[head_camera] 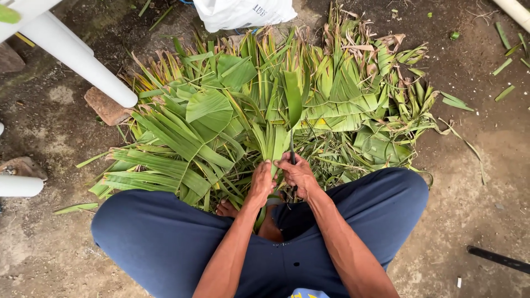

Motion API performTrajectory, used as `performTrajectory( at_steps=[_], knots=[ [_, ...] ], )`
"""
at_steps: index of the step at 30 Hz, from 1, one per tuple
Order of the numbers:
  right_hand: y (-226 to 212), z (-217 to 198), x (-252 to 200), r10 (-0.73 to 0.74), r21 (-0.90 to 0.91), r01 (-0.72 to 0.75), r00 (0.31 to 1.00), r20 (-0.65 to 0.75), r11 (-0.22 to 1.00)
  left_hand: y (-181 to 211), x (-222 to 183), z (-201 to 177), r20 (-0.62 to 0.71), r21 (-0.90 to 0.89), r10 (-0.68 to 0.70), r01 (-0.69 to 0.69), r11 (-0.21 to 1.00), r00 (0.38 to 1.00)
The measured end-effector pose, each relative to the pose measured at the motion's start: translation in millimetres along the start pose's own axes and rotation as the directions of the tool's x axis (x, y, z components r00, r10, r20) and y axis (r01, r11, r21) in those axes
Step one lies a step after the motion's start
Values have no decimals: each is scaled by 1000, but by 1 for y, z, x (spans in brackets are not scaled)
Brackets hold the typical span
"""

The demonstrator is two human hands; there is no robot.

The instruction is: Trimming and cutting banana leaves into uniform rectangular pieces using a knife and placing them in a tray.

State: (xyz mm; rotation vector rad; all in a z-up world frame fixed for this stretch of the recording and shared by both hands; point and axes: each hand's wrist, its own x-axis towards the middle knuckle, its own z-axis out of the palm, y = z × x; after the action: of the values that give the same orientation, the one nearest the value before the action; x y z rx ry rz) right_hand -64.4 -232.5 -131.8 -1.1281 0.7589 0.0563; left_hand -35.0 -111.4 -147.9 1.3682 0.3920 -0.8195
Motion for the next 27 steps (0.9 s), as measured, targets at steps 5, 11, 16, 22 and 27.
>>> performTrajectory(
  at_steps=[5,11,16,22,27],
  knots=[
    [-7,3,-2,2,2,-1,1000,-23,1000,-9,10,3,32,-32,31,-30,999,999],
    [-2,6,9,-81,-106,72,994,-80,992,-19,13,-4,13,230,105,-105,968,994],
    [16,-5,27,-43,-171,25,993,-105,985,-43,37,-18,140,668,229,-263,696,963],
    [4,-2,17,-42,-216,2,983,-180,976,-55,42,-13,94,612,163,-186,769,982],
    [21,-10,29,-64,-217,19,976,-206,976,-68,56,-20,44,459,127,-133,879,991]
  ],
)
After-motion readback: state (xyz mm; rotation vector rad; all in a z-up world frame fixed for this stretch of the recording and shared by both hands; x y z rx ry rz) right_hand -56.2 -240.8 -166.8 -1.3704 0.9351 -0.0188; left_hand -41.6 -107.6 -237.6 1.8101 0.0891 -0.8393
